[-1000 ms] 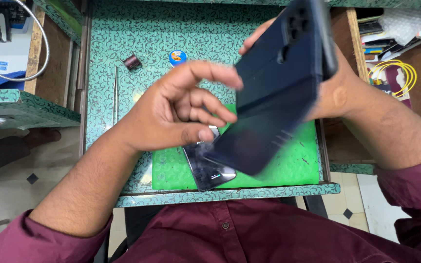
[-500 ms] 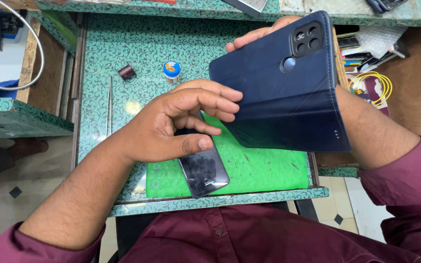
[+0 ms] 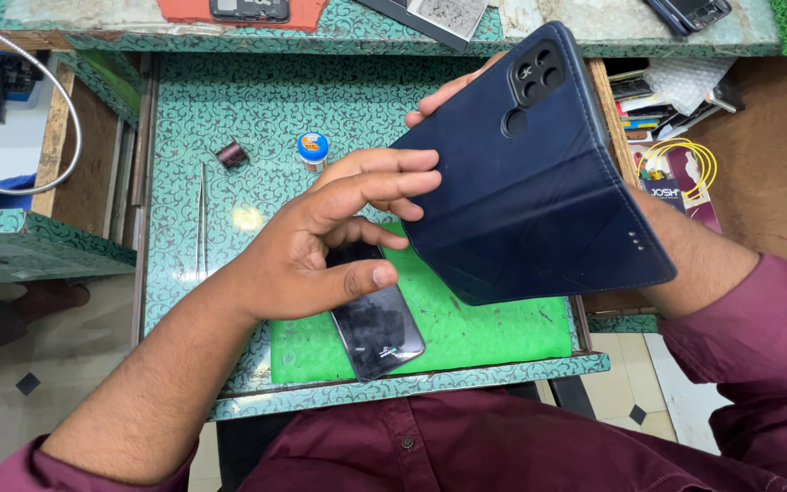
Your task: The person disassembles a smartphone on a green mat, using a screwdriver to remove and reinstall screws and pliers to handle small parts. They separate the back cover and mid-frame, reassemble the phone, press the display into place, power it on, and connect a charging cable.
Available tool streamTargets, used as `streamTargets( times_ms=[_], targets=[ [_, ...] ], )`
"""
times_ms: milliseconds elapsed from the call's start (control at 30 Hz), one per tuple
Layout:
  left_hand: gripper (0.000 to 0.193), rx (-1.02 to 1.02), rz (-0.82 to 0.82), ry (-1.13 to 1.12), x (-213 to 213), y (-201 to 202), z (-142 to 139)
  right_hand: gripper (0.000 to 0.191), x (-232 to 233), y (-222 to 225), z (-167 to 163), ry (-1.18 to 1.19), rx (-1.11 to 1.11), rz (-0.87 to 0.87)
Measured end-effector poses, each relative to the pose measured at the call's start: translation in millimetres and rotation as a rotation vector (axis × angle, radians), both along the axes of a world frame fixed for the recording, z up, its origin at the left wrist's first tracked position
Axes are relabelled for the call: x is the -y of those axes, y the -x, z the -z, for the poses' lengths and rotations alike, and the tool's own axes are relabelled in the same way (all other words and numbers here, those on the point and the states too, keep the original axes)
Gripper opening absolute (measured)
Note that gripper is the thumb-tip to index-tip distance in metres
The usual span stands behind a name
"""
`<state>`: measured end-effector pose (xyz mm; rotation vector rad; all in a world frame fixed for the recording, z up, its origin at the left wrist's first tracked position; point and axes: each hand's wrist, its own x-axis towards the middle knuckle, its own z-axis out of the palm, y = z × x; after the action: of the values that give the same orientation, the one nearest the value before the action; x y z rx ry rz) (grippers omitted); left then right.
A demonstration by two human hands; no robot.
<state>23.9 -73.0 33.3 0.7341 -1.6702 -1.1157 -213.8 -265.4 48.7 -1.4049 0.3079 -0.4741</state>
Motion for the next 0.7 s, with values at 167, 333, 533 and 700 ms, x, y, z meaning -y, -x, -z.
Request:
streamTargets(
  times_ms=[167,333,533,700],
  targets=[
    [0.066,-0.101,0.017,-0.022,1,2,-2,0.053,-14,-6,-4,0.381,0.047,0.002],
    [0.069,-0.369,0.095,-0.135,4,5,9,0.090,-30,8,-10,1.235,-0.056,0.090],
    [0.050,-0.326,-0.196,-0.343,8,0,23,0.091,-40,2,-16,1.383,-0.196,0.166],
    [0.043,-0.468,-0.147,-0.472,7,0,21,0.093,-47,0,-20,1.384,-0.198,0.163]
  ],
)
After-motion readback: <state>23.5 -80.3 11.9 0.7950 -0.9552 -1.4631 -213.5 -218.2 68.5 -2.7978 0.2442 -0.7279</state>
